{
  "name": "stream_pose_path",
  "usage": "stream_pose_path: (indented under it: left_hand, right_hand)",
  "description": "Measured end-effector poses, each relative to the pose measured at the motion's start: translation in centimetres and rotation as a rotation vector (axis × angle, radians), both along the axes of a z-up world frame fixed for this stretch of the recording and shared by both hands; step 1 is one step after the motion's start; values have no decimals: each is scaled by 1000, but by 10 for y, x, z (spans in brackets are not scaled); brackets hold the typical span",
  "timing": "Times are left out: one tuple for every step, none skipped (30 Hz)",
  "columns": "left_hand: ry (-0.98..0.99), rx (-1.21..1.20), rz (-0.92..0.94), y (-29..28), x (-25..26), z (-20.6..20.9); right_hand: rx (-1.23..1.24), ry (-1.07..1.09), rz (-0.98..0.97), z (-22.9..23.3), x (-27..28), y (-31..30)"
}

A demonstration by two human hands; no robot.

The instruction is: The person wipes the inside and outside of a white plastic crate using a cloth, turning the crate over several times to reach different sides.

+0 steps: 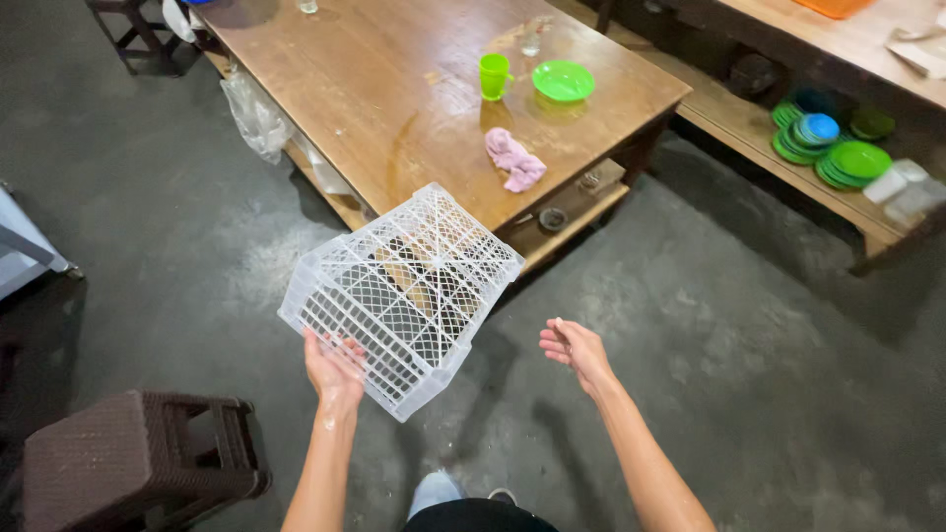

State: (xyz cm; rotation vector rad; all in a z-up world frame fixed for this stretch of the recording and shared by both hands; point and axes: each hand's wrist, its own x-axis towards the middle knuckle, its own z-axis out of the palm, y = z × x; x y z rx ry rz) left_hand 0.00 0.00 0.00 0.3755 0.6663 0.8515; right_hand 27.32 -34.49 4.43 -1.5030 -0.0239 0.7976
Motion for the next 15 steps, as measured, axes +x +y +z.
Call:
stream_pose_path:
  left_hand:
    - [1,1,15,12,17,-7]
    - [13,-44,21,24,34,-14]
    - [28,-90,27,35,44,-21]
    - [33,-89,42,47,54,-27]
    - [59,-109,35,60,70,-33]
    - [85,-130,28,73,86,-38]
    - [81,-124,37,89,104,-43]
    - [-2,-101,18,105,122,-49]
    - [-68,-98,-3,112,129,-60]
    - [-55,-110,6,122,141,-71]
    - [-58,-113,-9,143,164,-75]
    - [-62,-117,-24,164,187,-78]
    - [-64,-116,-27,183,211,-81]
    - [-74,-90,-67,201,229,-83]
    - [-76,-70,-99,213,239,-87]
  right_hand:
    - [1,1,15,-3,22,16]
    - [22,26,35,-6,42,31]
    - [42,55,55,-12,59,47]
    - [43,61,70,-19,76,64]
    - [31,66,88,-25,94,82]
    - [19,71,105,-31,113,99]
    - [25,67,114,-38,134,119]
    - [25,58,127,-45,155,141]
    - [7,68,137,-58,167,151]
    - [-5,82,144,-69,184,163]
    - [-35,66,117,-74,207,183]
    - [-66,50,90,-80,228,199]
    - [-65,47,87,-84,254,215]
    - [-80,-24,66,-88,279,230]
    - [-102,-88,52,-95,298,244]
